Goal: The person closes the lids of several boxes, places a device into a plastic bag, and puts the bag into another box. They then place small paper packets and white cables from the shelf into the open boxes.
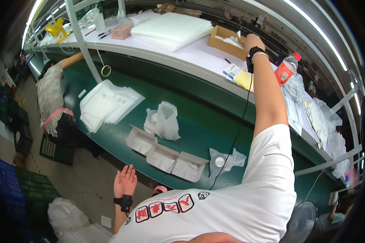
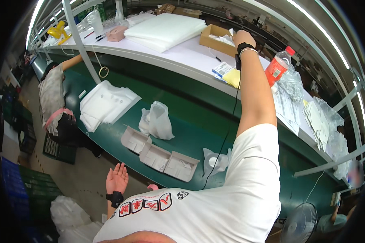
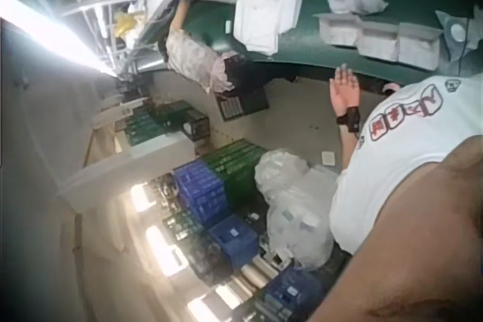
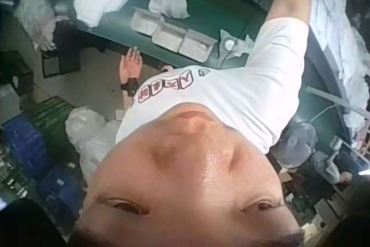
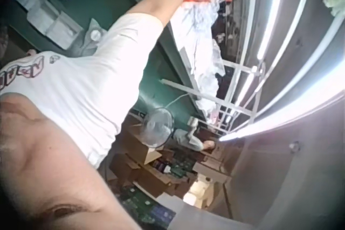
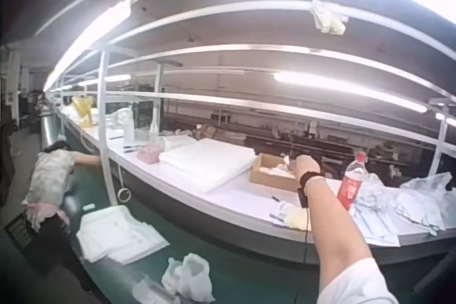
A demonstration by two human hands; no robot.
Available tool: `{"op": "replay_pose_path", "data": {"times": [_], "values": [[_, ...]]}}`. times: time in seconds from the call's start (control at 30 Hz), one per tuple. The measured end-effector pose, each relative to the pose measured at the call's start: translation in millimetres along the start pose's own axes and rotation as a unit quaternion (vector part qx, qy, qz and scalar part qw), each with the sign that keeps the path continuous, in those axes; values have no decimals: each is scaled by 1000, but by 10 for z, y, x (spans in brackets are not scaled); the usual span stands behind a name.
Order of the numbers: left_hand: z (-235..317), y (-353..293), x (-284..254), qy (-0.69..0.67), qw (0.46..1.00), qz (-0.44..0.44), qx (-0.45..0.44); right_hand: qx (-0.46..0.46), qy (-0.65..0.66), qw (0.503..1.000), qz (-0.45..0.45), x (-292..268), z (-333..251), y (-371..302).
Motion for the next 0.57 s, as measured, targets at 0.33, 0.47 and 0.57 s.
{"op": "replay_pose_path", "data": {"times": [0.33, 0.47, 0.57], "values": [[-175, 535, 160, 73, 992, -47, -95, -194, 401, 845, -296, -1645, -667, -2916], [-497, 713, 242, 99, 979, -84, -156, 19, 397, 783, -479, -1520, -91, -4267], [-735, 704, 287, 127, 960, -121, -220, 89, 75, 839, -531, -1133, 638, -5287]]}}
Point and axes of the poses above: each hand's wrist, its own y-axis towards the middle knuckle, its own x-axis out of the palm, z = x × y, the point moved 3 cm from there along y, towards the middle knuckle, and after that the axes turned 3 degrees about z, right-handed, at the moved point
